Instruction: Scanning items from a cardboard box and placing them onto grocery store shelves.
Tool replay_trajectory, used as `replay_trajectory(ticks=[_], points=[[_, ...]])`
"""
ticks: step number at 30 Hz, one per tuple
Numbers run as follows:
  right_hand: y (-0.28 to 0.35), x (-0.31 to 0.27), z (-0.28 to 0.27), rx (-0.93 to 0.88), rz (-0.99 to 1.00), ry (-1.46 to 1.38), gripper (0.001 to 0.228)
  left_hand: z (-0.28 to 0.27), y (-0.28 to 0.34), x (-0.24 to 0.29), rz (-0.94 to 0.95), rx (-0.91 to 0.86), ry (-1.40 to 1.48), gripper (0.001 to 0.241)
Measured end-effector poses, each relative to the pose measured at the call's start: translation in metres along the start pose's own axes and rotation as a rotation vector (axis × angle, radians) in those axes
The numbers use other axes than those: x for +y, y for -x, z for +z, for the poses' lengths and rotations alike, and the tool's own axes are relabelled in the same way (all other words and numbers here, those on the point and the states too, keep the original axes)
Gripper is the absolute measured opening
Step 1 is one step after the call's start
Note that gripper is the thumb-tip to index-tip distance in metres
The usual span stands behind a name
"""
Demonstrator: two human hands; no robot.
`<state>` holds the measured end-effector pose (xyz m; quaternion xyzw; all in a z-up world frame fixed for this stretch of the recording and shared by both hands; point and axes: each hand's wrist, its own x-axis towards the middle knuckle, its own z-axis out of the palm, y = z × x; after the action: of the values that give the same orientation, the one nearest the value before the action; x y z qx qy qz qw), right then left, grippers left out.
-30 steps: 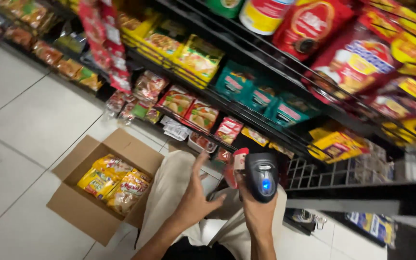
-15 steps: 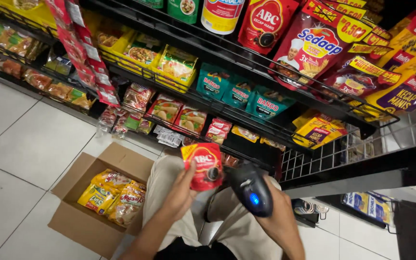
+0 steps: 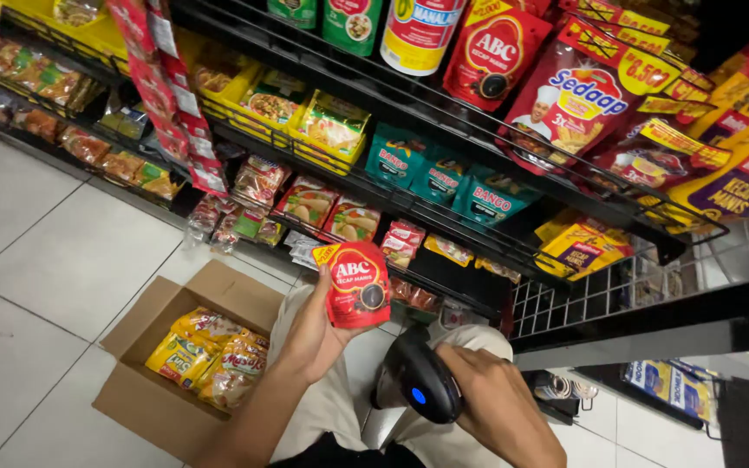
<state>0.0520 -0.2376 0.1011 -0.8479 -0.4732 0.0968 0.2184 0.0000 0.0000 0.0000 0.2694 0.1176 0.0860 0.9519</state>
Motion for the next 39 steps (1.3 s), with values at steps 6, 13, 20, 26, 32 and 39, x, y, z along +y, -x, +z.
replay_trajectory(ticks=[6,13,20,26,32,39], points=[[0.003,0.002,0.006,-0.034,-0.025,-0.08,0.034,-0.062,-0.028,-0.036,-0.094,-0.154,0.367,0.036],[0.003,0.001,0.008,-0.043,-0.117,-0.091,0.039,-0.019,-0.018,-0.023,-0.07,-0.56,0.598,0.031],[-0.002,-0.01,0.0,-0.148,-0.098,-0.071,0.036,-0.014,-0.018,-0.039,-0.086,-0.553,0.716,0.026],[-0.012,-0.021,-0.005,-0.077,-0.154,-0.017,0.04,-0.007,-0.015,-0.044,-0.085,-0.609,0.756,0.024],[-0.015,-0.024,-0.005,-0.096,-0.129,-0.017,0.034,-0.006,-0.013,-0.044,-0.087,-0.606,0.733,0.028],[-0.012,-0.022,-0.011,-0.129,-0.029,-0.097,0.032,-0.013,-0.017,-0.044,-0.11,-0.579,0.683,0.031]])
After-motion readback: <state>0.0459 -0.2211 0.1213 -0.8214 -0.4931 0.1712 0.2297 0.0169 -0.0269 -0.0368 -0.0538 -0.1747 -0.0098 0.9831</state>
